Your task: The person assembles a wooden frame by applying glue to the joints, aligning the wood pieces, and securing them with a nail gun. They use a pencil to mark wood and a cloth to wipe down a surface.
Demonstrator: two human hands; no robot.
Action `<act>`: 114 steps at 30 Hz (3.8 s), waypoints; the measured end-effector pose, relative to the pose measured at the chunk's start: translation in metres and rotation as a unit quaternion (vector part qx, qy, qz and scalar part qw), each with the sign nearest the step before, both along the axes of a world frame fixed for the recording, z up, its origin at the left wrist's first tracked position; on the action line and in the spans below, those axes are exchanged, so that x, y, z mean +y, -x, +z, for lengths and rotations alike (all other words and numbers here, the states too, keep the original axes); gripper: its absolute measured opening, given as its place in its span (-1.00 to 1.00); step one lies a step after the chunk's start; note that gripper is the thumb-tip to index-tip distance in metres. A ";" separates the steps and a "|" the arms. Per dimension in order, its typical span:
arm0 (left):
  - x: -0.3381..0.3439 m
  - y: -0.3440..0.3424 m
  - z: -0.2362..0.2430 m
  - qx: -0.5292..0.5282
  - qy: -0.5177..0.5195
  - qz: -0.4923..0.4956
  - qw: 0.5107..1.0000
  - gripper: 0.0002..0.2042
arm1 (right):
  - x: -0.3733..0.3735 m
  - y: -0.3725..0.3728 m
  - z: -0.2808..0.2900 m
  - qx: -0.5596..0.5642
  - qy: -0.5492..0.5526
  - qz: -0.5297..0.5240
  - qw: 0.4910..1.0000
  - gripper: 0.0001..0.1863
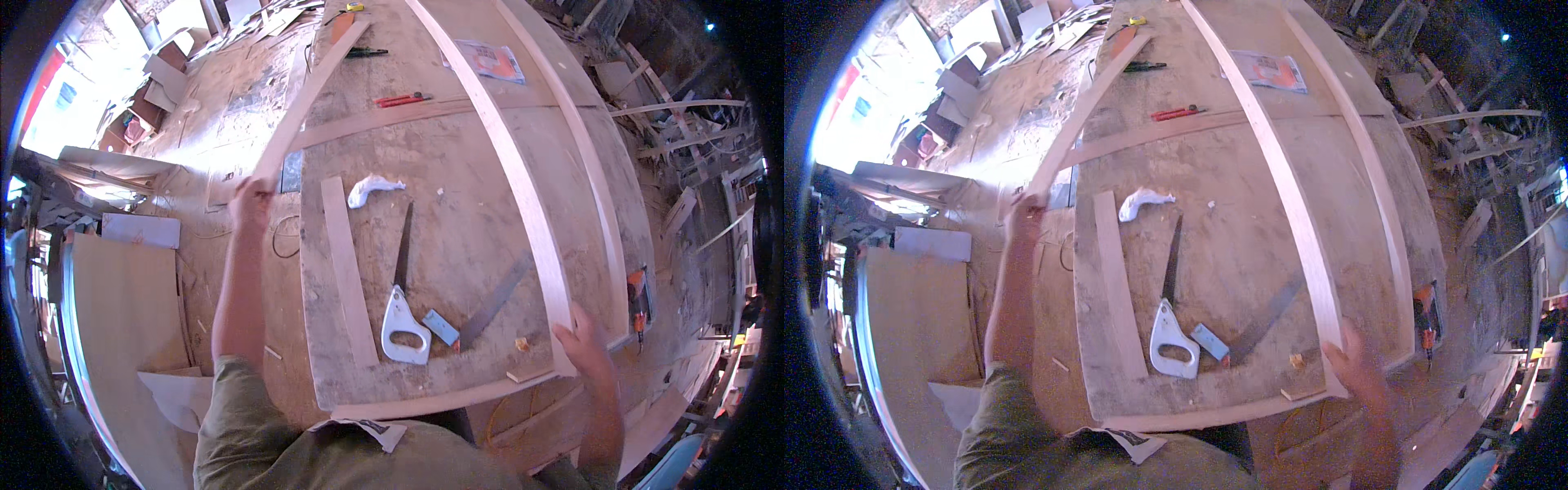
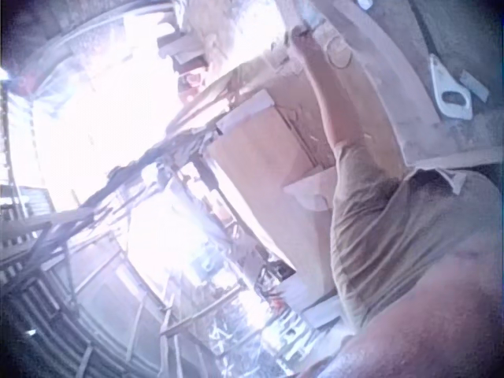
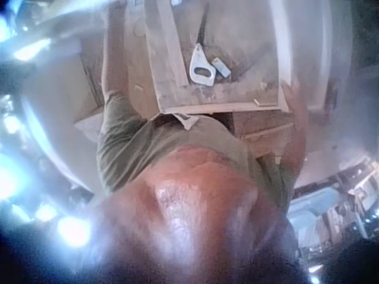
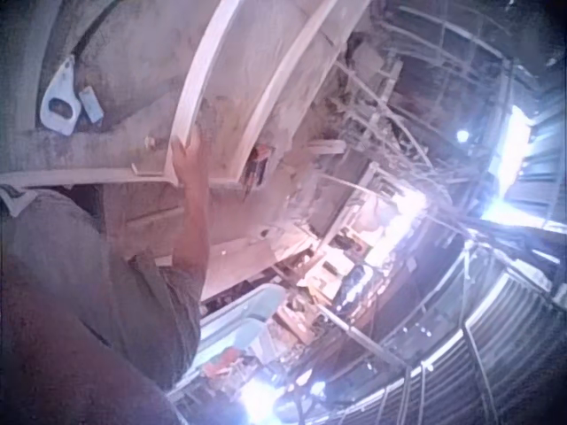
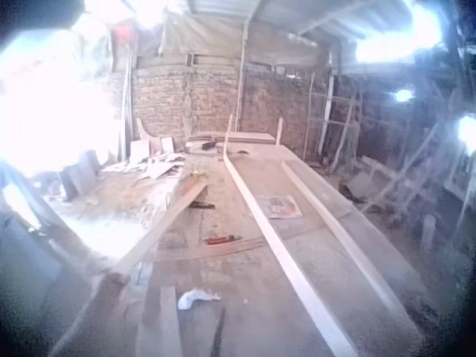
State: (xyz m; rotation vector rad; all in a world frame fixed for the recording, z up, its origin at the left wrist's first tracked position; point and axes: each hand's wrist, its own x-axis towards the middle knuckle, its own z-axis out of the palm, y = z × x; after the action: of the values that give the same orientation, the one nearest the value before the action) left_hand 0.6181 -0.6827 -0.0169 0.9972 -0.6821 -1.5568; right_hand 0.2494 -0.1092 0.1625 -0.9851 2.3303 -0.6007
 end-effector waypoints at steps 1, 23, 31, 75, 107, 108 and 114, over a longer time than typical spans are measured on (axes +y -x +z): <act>0.025 0.024 0.004 -0.028 -0.016 -0.041 0.999 -0.60 | 0.000 0.000 -0.004 0.016 -0.030 0.016 0.999 -0.55; 0.530 0.114 0.064 -0.423 0.447 -0.406 0.675 -0.57 | -0.010 -0.011 -0.112 0.098 -0.027 0.111 0.989 -0.60; 0.537 0.106 0.054 -0.438 0.401 -0.536 0.600 -0.53 | 0.004 -0.045 -0.134 0.098 -0.039 0.103 0.989 -0.62; 0.553 0.120 0.038 -0.460 0.488 -0.434 0.602 -0.30 | 0.015 -0.049 -0.148 0.119 -0.012 0.119 0.986 -0.48; 0.577 0.118 0.024 -0.446 0.619 -0.426 0.487 -0.53 | 0.038 -0.060 -0.143 -0.031 0.063 0.048 0.996 -0.44; 0.582 0.122 0.024 -0.463 0.610 -0.427 0.481 -0.52 | 0.041 -0.053 -0.134 0.037 -0.006 0.065 0.997 -0.44; 0.587 0.124 0.019 -0.468 0.592 -0.452 0.476 -0.48 | 0.044 -0.053 -0.164 0.101 0.001 0.062 0.993 -0.46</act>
State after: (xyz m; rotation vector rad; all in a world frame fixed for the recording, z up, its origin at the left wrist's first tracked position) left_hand 0.4940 -0.0958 0.0024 0.1528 -2.9189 -0.5835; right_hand 0.3028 -0.0647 -0.0011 -1.2331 2.4189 -0.4728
